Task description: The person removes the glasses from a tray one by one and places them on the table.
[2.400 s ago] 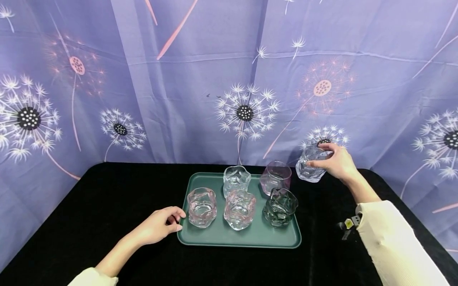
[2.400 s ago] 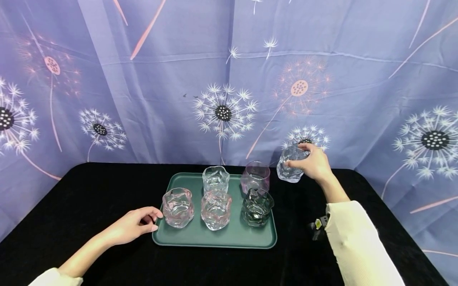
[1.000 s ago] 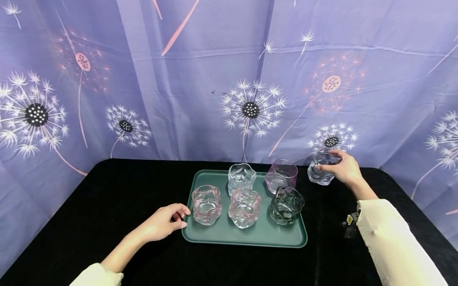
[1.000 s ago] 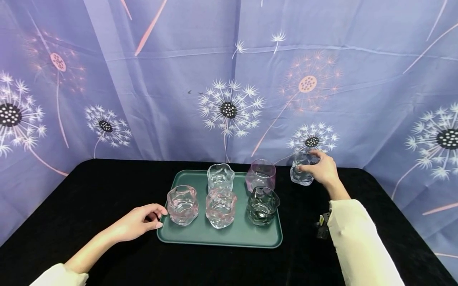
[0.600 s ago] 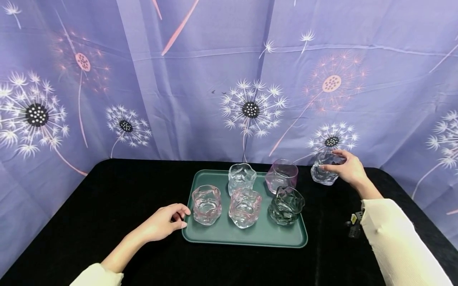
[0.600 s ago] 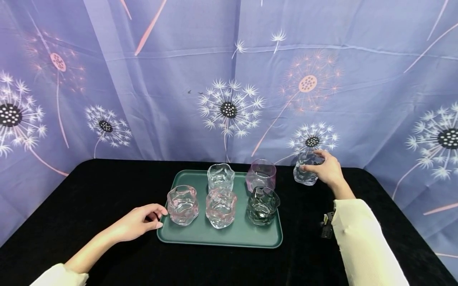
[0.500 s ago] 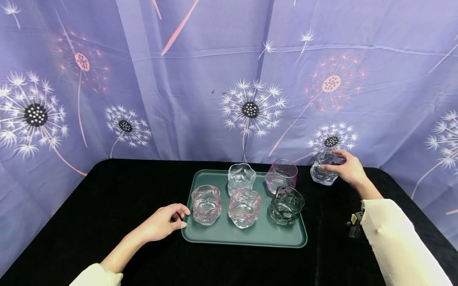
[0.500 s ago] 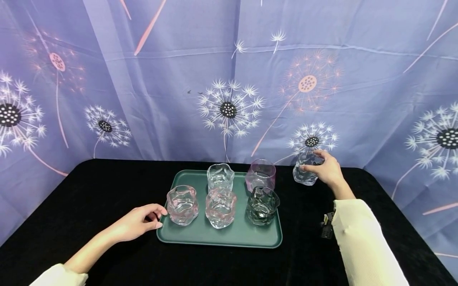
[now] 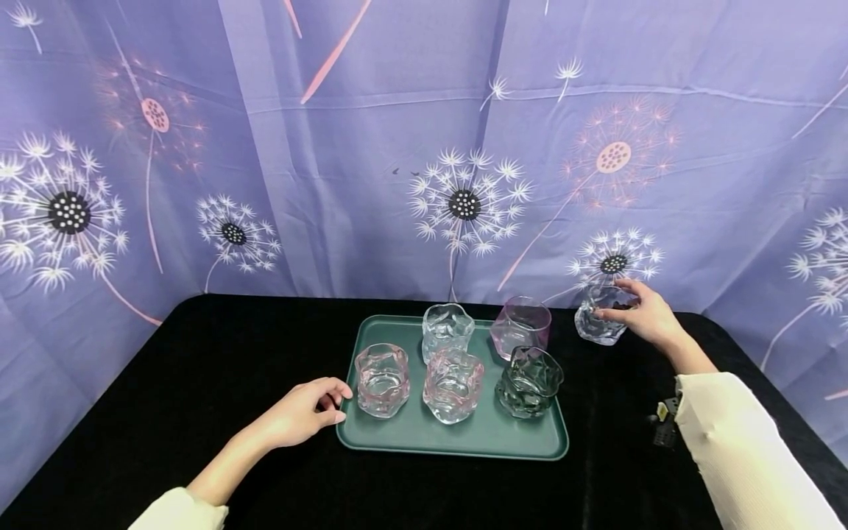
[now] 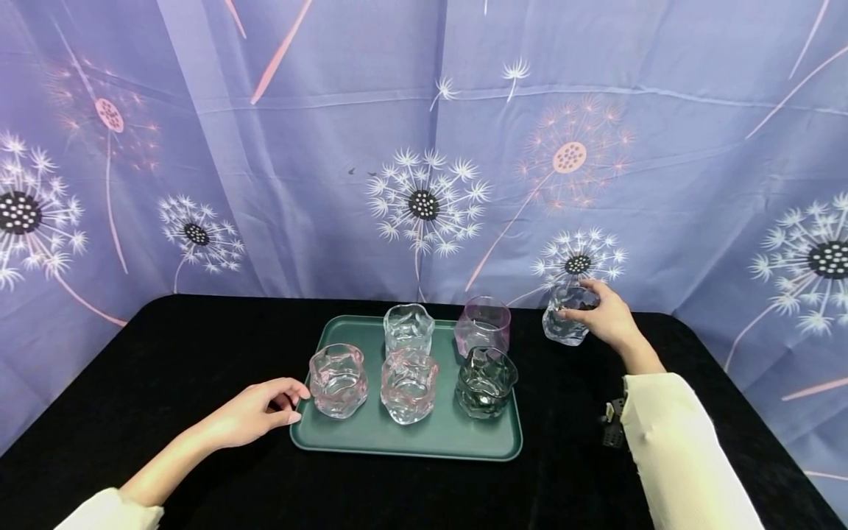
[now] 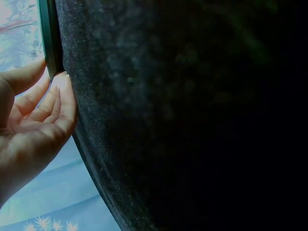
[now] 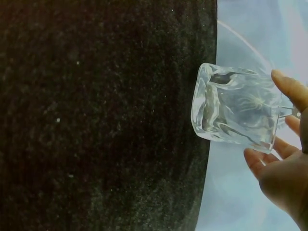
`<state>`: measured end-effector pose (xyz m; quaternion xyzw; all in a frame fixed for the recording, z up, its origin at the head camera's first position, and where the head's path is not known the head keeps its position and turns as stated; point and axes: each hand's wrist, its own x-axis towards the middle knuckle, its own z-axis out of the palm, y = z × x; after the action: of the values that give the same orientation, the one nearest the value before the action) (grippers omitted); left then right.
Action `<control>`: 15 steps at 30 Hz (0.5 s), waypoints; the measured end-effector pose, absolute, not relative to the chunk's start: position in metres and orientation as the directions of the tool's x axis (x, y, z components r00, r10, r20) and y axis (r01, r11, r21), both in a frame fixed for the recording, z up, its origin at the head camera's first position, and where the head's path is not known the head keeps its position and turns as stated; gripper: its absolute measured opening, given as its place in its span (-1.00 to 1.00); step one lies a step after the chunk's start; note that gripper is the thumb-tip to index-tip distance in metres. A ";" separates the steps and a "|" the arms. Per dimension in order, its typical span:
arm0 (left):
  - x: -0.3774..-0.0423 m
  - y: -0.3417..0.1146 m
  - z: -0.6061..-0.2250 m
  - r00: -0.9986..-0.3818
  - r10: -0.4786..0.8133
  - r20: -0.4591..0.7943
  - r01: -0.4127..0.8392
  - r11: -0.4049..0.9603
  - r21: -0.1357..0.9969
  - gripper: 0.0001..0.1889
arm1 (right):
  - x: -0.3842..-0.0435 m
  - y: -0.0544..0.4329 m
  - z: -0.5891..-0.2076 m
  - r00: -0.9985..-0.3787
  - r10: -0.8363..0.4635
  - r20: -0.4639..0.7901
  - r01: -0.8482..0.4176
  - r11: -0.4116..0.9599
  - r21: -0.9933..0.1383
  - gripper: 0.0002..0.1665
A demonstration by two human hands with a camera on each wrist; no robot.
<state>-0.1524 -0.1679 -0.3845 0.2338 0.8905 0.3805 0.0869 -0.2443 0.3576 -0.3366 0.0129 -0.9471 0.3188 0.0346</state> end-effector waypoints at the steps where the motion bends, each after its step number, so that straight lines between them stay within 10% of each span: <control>1: -0.152 -0.168 -0.384 -0.875 0.483 0.023 0.350 0.601 0.719 -0.80 | -0.244 0.358 -0.336 -0.997 -0.008 0.074 -0.051 0.799 -0.600 -0.01; 15: -0.153 -0.166 -0.383 -0.874 0.485 0.019 0.343 0.590 0.731 -0.81 | -0.237 0.363 -0.328 -0.996 -0.063 0.069 -0.091 0.831 -0.549 -0.01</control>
<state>-0.1528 -0.1661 -0.3833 0.2336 0.8870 0.3877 0.0916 -0.2371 0.3633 -0.3282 0.0402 -0.9565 0.2878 0.0239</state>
